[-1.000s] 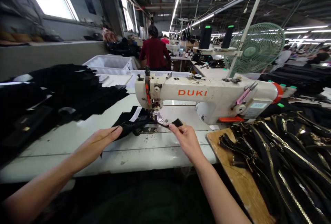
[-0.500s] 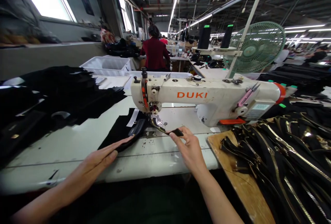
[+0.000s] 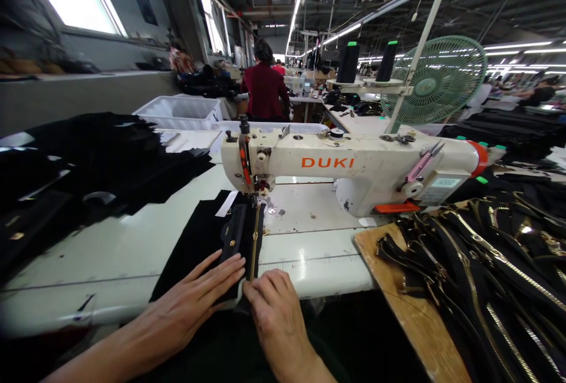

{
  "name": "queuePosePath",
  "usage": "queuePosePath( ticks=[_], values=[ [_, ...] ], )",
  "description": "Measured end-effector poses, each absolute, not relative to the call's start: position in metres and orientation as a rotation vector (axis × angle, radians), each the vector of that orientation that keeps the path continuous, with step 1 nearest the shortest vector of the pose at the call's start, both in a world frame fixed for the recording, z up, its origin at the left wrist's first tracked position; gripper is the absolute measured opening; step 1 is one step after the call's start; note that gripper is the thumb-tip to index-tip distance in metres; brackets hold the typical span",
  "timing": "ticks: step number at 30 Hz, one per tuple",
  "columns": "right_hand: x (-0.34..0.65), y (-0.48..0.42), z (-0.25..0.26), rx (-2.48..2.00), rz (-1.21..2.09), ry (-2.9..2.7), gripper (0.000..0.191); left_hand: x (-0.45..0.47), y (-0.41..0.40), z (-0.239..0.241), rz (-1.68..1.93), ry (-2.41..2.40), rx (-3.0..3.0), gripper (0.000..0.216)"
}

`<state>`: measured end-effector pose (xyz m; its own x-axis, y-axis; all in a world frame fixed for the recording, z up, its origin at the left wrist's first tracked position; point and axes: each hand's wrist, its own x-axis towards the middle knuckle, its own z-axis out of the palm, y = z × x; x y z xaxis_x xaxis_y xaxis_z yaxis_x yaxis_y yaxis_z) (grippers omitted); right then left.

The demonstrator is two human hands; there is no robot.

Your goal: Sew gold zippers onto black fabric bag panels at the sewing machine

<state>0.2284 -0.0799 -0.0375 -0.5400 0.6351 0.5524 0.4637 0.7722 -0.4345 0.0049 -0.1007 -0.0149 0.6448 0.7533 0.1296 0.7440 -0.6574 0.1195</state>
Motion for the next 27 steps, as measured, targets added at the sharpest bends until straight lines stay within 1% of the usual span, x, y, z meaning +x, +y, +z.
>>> queuePosePath(
  ticks=[14, 15, 17, 19, 21, 23, 25, 27],
  values=[
    [0.227, -0.080, -0.035, -0.748, 0.178, -2.258, 0.029, 0.003, -0.096, -0.003, 0.307, 1.222, 2.620, 0.059],
    [0.228, -0.080, -0.036, -0.731, 0.162, -2.264, 0.029, 0.003, -0.095, -0.001, 0.306, 1.237, 2.598, 0.063],
    [0.231, -0.076, -0.036, -0.679, 0.119, -2.277, 0.030, 0.004, -0.094, 0.006, 0.317, 1.245, 2.568, 0.078],
    [0.235, -0.065, -0.030, -0.611, 0.176, -2.308, 0.031, 0.006, -0.091, 0.015, 0.327, 1.230, 2.570, 0.085],
    [0.238, -0.045, -0.020, -0.663, 0.351, -2.332, 0.032, 0.009, -0.087, 0.024, 0.317, 1.217, 2.605, 0.081],
    [0.237, -0.017, -0.008, -0.802, 0.467, -2.325, 0.038, 0.010, -0.084, 0.029, 0.325, 1.238, 2.663, 0.073],
    [0.230, 0.013, -0.003, -0.864, 0.448, -2.354, 0.050, 0.010, -0.079, 0.027, 0.369, 1.224, 2.745, 0.062],
    [0.223, 0.038, -0.007, -0.822, 0.388, -2.445, 0.057, 0.007, -0.072, 0.020, 0.404, 1.138, 2.819, 0.055]
  ],
)
